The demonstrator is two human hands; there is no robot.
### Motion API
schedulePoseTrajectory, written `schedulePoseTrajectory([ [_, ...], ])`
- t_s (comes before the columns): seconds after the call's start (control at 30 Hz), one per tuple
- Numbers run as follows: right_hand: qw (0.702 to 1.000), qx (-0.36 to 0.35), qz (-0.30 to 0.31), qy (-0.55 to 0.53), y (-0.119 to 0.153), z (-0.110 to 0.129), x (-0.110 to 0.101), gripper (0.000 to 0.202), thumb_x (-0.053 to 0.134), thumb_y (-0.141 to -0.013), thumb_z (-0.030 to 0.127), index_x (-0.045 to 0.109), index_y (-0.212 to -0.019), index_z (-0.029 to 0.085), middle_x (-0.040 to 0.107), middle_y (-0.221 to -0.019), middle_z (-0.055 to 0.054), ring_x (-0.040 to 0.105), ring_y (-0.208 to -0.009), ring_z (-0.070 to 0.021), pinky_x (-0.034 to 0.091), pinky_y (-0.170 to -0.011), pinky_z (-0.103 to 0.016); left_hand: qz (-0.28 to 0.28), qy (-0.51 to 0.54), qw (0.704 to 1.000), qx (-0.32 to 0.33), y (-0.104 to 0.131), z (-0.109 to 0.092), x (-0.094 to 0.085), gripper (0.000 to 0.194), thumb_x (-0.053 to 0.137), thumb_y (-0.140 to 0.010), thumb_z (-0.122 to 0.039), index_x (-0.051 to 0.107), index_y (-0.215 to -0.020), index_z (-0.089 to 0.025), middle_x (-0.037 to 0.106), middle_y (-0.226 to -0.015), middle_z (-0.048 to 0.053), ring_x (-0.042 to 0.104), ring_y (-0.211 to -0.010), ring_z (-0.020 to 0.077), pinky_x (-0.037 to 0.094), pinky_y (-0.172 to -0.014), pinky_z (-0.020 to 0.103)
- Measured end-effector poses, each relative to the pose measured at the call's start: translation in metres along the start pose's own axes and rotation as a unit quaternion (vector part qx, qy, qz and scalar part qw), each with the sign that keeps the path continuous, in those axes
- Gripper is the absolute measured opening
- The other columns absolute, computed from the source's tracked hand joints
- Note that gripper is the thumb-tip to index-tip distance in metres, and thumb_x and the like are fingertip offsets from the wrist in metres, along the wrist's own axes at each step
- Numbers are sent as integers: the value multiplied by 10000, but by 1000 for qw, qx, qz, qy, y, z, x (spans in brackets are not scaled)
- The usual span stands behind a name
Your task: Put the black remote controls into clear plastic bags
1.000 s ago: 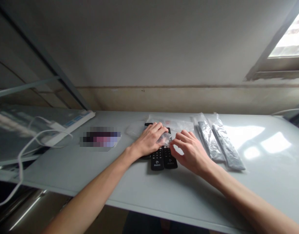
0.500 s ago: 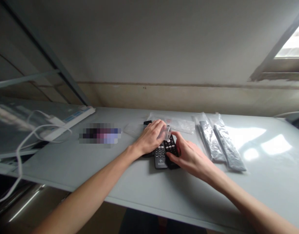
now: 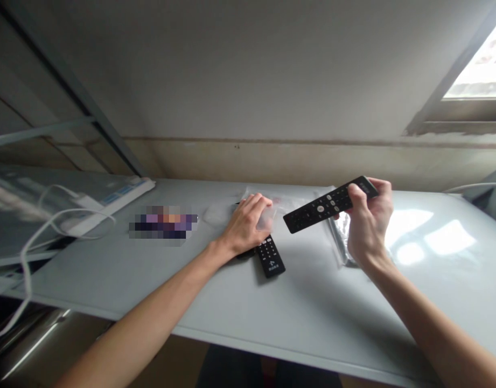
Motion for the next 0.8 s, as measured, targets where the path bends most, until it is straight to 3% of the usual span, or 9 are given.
schedulePoseTrajectory([
  [0.1,996,80,-12,-26,5,-20,2,236,749,-851,333,561,-982,274,536,-764,32,491,-565,-135,408,-404,-260,-7,-20,1000,-11,-1,1,-2,234,639,-923,-205,551,-1140,-212,684,-1173,100,632,-1146,291,521,-1016,446],
  [0.2,991,129,24,-18,12,-40,7,257,743,-832,362,575,-998,260,555,-766,36,524,-543,-130,453,-381,-246,-5,-31,999,-17,-1,3,-1,197,642,-927,-199,562,-1106,-218,692,-1153,91,633,-1125,283,526,-1001,430],
  [0.33,988,133,75,-11,17,-52,10,280,737,-885,412,557,-1041,264,599,-757,48,604,-509,-141,563,-431,-291,-11,-21,999,-27,-2,6,-2,168,651,-943,-196,581,-1093,-223,715,-1116,73,645,-1090,269,533,-976,416],
  [0.43,990,118,79,-9,22,-50,11,309,736,-927,427,522,-1094,280,647,-798,28,681,-532,-188,621,-479,-358,1,-15,1000,-16,-2,4,-2,216,697,-938,-233,607,-1134,-215,733,-1124,73,643,-1078,278,539,-963,429],
  [0.53,989,114,80,-38,37,-40,19,376,738,-956,447,468,-1174,301,686,-900,-2,750,-618,-237,699,-660,-475,9,-20,1000,-8,-1,3,-2,279,728,-904,-186,632,-1165,-205,743,-1136,69,633,-1086,285,538,-969,437],
  [0.67,975,118,183,-54,73,-21,45,332,635,-1038,480,441,-1248,312,707,-1143,-39,792,-985,-254,674,-960,-526,15,-43,999,-9,-1,3,-2,193,685,-946,-157,650,-1128,-209,740,-1102,65,628,-1075,283,531,-963,435],
  [0.73,960,105,260,-7,92,-14,58,261,577,-1067,492,495,-1212,291,707,-1167,-57,764,-1042,-243,662,-981,-487,27,-52,998,16,0,-1,-1,131,668,-980,-188,647,-1109,-204,728,-1111,79,623,-1091,289,528,-965,434],
  [0.8,945,78,312,51,103,-10,65,230,567,-1072,495,550,-1151,281,710,-1078,-57,743,-976,-235,667,-917,-431,45,-51,996,55,0,-9,-1,126,672,-994,-221,641,-1115,-198,712,-1127,96,612,-1124,300,528,-974,434],
])
Point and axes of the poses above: each hand's wrist, its own y-axis away from the middle knuckle, its own x-axis out of the palm, z = x × y, the point moved 6 cm from there along -y, towards the middle knuckle
